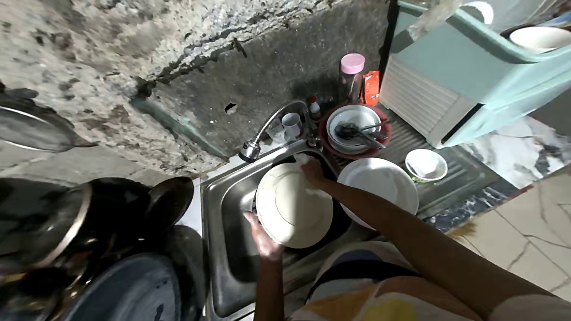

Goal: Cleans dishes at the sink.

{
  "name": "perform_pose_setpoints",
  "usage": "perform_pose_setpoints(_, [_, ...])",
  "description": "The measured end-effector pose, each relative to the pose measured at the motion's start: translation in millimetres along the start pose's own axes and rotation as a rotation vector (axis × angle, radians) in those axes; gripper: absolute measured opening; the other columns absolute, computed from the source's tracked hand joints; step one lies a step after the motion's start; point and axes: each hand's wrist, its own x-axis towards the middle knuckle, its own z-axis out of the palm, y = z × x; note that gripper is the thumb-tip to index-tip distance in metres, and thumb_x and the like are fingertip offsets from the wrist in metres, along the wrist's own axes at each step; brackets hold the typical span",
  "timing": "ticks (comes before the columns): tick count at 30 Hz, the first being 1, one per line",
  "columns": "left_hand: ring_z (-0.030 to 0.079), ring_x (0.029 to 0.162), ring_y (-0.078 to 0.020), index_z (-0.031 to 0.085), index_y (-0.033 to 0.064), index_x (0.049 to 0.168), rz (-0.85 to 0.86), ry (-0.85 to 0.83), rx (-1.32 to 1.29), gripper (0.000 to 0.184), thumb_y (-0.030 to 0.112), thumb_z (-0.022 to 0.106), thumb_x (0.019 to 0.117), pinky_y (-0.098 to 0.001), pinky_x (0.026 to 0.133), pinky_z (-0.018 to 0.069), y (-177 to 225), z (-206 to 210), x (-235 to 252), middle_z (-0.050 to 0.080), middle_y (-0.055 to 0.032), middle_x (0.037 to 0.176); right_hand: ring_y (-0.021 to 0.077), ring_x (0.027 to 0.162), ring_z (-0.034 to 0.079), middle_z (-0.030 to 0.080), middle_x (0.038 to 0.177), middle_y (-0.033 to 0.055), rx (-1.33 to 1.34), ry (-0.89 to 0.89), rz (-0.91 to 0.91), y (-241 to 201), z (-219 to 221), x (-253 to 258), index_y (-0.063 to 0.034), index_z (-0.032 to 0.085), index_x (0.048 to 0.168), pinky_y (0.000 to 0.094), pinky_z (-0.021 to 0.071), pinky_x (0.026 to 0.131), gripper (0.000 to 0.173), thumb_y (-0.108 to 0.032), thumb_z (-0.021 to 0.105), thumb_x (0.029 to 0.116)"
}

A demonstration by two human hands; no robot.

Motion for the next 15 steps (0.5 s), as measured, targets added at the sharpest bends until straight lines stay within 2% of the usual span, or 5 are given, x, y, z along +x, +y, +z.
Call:
perform_pose_setpoints(2, [0.07, 0.109, -0.0254, 0.054, 0.0149, 0.136, -0.031, -0.057, 0.024, 0.05, 0.051, 0.047, 0.1019, -0.0503, 0.086, 0.0607, 7, -5, -4, 0.069, -0.0123, 0.121, 0.0475, 0.132, 0.052, 0.057, 0.135, 0.0344, 0.088, 0.018, 0.033, -12, -2, -4, 0.0135, 0.059, 0.129, 0.0588, 0.0424, 0.109, 0.04, -0.02, 0.051, 0.1072])
perform_pose_setpoints(4, [0.071, 0.105, -0.0252, 0.055, 0.0136, 0.133, -0.051, -0.074, 0.067, 0.038, 0.036, 0.049, 0.1028, -0.0489, 0.084, 0.0616, 14, -7, -5, 0.07, -0.0127, 0.117, 0.045, 0.127, 0.057, 0.059, 0.132, 0.0327, 0.222, 0.128, -0.023, -21, 5, -9, 0.0116, 0.057, 0.131, 0.0578, 0.045, 0.107, 0.041, -0.018, 0.058, 0.1027])
perform_pose_setpoints(9, [0.07, 0.107, -0.0294, 0.057, 0.0124, 0.132, -0.049, -0.133, -0.104, 0.042, 0.04, 0.057, 0.1, -0.0532, 0.087, 0.0604, 9, -19, 11, 0.07, -0.0152, 0.118, 0.0343, 0.124, 0.061, 0.066, 0.129, 0.0237, 0.249, 0.233, -0.695, -34, 41, -54, 0.0057, 0.064, 0.129, 0.0482, 0.0479, 0.109, 0.046, -0.008, 0.074, 0.0861])
perform_pose_setpoints(12, [0.071, 0.104, -0.0221, 0.061, 0.0162, 0.125, -0.024, -0.189, -0.179, 0.042, 0.048, 0.045, 0.1039, -0.0462, 0.085, 0.0615, 1, -31, 23, 0.072, -0.0081, 0.112, 0.0302, 0.141, 0.051, 0.061, 0.143, 0.0186, 0.231, 0.14, -1.094, -34, 73, -83, 0.0025, 0.063, 0.136, 0.0439, 0.0358, 0.122, 0.047, -0.018, 0.066, 0.094])
perform_pose_setpoints(15, [0.071, 0.103, -0.0254, 0.061, 0.0102, 0.124, 0.055, -0.168, -0.182, 0.044, 0.046, 0.059, 0.0988, -0.049, 0.087, 0.0605, 4, -44, 27, 0.071, -0.0126, 0.111, 0.029, 0.151, 0.038, 0.052, 0.155, 0.015, 0.176, 0.068, -1.189, -9, 81, -75, -0.0019, 0.058, 0.144, 0.0454, 0.0247, 0.129, 0.05, -0.021, 0.064, 0.0978])
